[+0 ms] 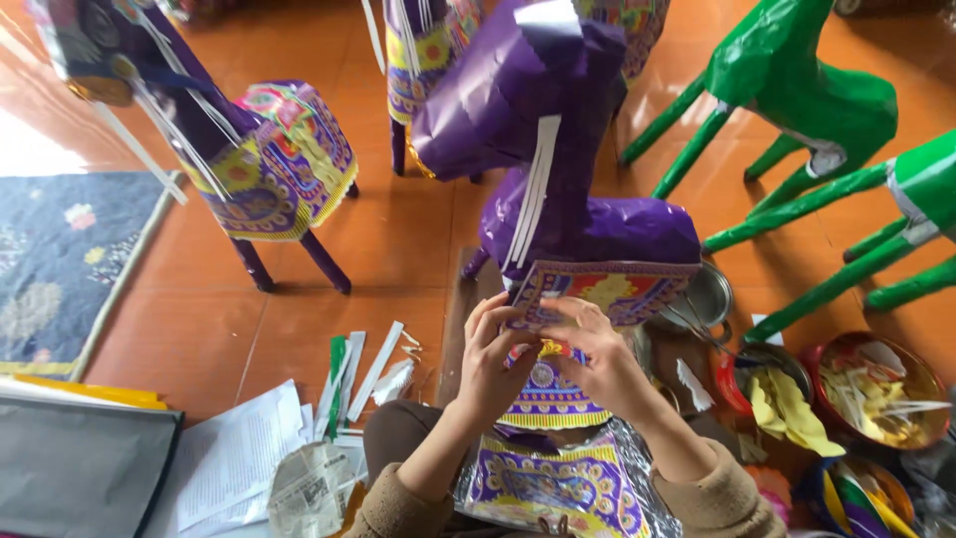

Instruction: Decorating a purple horse-shaped paper craft with colorful paper panels and a yellow mane

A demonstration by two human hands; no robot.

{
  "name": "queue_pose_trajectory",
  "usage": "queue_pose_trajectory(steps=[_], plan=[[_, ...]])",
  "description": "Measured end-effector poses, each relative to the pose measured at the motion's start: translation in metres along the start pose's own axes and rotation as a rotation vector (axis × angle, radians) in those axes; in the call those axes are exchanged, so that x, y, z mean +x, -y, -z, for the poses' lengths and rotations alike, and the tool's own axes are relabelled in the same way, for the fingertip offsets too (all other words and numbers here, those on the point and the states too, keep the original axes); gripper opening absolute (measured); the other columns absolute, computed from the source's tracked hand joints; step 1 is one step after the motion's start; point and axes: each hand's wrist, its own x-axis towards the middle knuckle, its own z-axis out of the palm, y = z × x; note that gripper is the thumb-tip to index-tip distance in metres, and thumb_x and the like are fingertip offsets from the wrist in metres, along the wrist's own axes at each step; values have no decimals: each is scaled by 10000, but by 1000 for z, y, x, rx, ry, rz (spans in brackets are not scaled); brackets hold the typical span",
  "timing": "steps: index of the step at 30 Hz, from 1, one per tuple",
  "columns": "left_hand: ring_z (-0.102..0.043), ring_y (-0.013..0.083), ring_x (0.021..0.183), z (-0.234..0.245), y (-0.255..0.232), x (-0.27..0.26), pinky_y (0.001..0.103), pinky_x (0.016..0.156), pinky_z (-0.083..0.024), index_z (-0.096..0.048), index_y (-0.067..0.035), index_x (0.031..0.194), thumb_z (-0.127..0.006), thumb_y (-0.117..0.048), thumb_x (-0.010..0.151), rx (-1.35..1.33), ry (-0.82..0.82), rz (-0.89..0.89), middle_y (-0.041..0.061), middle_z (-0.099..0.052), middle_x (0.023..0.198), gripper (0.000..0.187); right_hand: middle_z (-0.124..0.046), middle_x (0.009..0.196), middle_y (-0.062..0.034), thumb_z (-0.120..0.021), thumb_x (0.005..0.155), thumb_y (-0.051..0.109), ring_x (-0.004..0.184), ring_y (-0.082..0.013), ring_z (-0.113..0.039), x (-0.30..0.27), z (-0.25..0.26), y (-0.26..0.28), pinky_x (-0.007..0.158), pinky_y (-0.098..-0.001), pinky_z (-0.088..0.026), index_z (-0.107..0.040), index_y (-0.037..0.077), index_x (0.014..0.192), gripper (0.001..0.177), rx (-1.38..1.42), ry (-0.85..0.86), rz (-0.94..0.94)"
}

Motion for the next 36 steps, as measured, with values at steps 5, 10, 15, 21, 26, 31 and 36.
queue_pose_trajectory(steps=[5,10,15,21,26,31,36], plan=[[-582,338,1168,13,-11,38,492,1015,-437,-700,-140,797,-793,-50,746,-163,-31,88,65,-633,1023,139,-646,1152,-125,-733,792,4,983,-257,-670,44,24,25,854,-378,-550,-753,21,922,132,184,-95,25],[-454,414,1301,31,-29,101,559,1065,-365,-565,-118,1248,-807,-184,783,-105,-25,-47,157,-523,1282,528,-609,1175,-112,-774,783,80,1220,-311,-542,111,74,40,999,-441,-430,-707,92,746,78,-38,-231,220],[-235,347,1514,30,-50,171,541,1235,-201,-201,-158,1537,-641,-596,873,371,47,-91,177,-251,1596,909,-322,1553,-203,-770,848,235,1464,-345,-222,170,105,69,1188,-555,-138,-635,75,713,248,-177,-172,132],[-131,394,1533,25,-18,219,658,1166,-195,-71,-212,1569,-751,-644,841,538,70,1,189,-161,1635,1086,-239,1591,-185,-784,887,159,1500,-325,-192,198,114,39,1198,-493,-183,-627,89,783,201,-230,-105,291],[-174,372,1498,38,-16,234,590,1170,-133,-103,-168,1547,-778,-587,812,514,175,43,205,-222,1598,1082,-274,1561,-195,-823,834,141,1477,-356,-230,205,119,44,1177,-501,-217,-561,72,788,275,-247,-60,317],[-436,341,1355,44,-3,239,595,1098,-234,-148,-144,1526,-762,-632,796,500,190,-17,135,-439,1503,1071,-305,1465,-231,-843,822,165,1430,-408,-257,202,120,40,1161,-544,-247,-441,72,935,428,-257,-116,358],[-499,389,1221,46,0,238,534,1023,-331,-155,-206,1529,-764,-678,797,467,163,-48,159,-499,1387,1063,15,1622,-221,-654,818,579,1521,-402,-9,195,114,-8,1250,-601,-86,-20,141,1546,1060,-114,-71,267]])
